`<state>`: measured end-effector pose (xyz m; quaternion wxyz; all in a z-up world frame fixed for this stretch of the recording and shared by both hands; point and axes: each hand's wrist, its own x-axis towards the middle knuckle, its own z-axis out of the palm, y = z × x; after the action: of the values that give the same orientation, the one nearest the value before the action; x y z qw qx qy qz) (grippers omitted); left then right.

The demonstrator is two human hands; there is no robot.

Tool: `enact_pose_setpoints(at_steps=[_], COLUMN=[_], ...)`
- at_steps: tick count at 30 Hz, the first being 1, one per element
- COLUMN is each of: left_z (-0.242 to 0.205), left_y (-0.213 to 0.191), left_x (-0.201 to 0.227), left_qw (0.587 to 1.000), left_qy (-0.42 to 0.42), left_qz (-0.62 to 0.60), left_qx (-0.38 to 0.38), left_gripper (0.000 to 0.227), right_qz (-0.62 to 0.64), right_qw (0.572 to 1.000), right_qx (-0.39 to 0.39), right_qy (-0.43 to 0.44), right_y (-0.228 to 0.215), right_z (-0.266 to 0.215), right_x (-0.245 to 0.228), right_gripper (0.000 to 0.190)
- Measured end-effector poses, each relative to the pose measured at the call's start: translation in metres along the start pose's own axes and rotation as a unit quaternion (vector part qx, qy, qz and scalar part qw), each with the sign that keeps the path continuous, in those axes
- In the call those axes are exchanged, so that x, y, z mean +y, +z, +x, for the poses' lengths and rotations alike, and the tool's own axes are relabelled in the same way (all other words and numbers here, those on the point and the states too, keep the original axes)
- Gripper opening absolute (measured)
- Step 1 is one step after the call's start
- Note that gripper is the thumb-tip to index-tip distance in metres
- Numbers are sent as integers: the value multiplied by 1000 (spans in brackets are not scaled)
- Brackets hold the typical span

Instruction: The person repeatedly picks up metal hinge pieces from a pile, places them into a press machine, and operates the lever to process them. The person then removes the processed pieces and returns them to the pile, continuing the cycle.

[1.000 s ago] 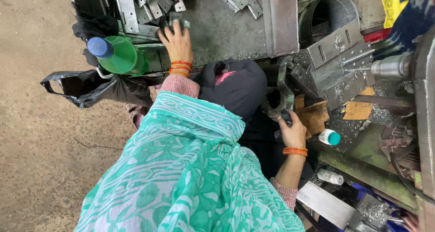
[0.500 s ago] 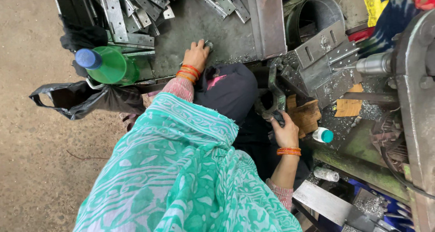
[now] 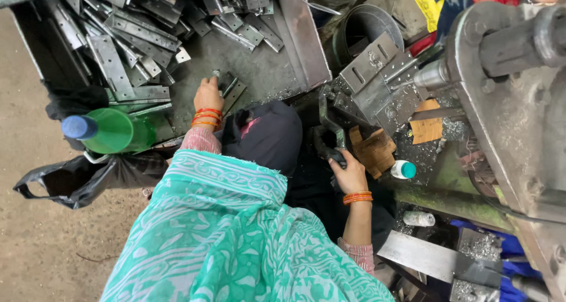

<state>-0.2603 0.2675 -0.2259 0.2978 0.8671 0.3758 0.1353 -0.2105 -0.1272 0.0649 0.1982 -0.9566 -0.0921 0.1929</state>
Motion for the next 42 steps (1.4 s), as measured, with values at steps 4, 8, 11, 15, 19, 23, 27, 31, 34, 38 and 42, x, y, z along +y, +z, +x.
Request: enact_pose_setpoints(at_steps=[4, 8, 11, 15, 19, 23, 27, 31, 34, 38, 42], left_z=[18, 41, 49, 33, 3, -26, -41, -45, -43, -37, -27], left_y=[-26, -69, -93, -75, -19, 12, 3, -20, -23, -8, 2], left_x=[26, 107, 186, 307, 394, 409, 395, 387, 384, 387, 398], left_qw=[999, 992, 967, 946, 918, 925, 886, 835, 800, 815, 815], left_qy=[-14, 93, 168, 261, 298, 329, 420, 482, 510, 510, 513], left_qz=[-21, -84, -190, -183, -224, -95, 51, 145, 237, 209, 192], left_qx=[-31, 21, 18, -58, -138, -163, -191, -222, -207, -177, -188], left_gripper=[51, 48, 54, 44, 52, 46, 37, 70, 44, 36, 41], right_qz=[1, 6, 13, -4, -16, -20, -16, -28, -33, -37, -56], right_qw=[998, 996, 995, 997, 995, 996, 997, 998, 996, 996, 995], right_qx=[21, 35, 41, 24, 43, 38, 25, 7, 6, -3, 2], right_qy=[-53, -76, -85, -68, -85, -72, -69, -64, -83, -79, -80], right_y=[-3, 2, 0, 3, 5, 7, 10, 2, -7, -16, -17], right_z=[-1, 1, 4, 7, 9, 14, 15, 14, 13, 13, 21], right_x=[1, 9, 17, 23, 29, 36, 36, 28, 19, 14, 19], right_gripper=[46, 45, 46, 48, 50, 52, 53, 55, 58, 57, 57])
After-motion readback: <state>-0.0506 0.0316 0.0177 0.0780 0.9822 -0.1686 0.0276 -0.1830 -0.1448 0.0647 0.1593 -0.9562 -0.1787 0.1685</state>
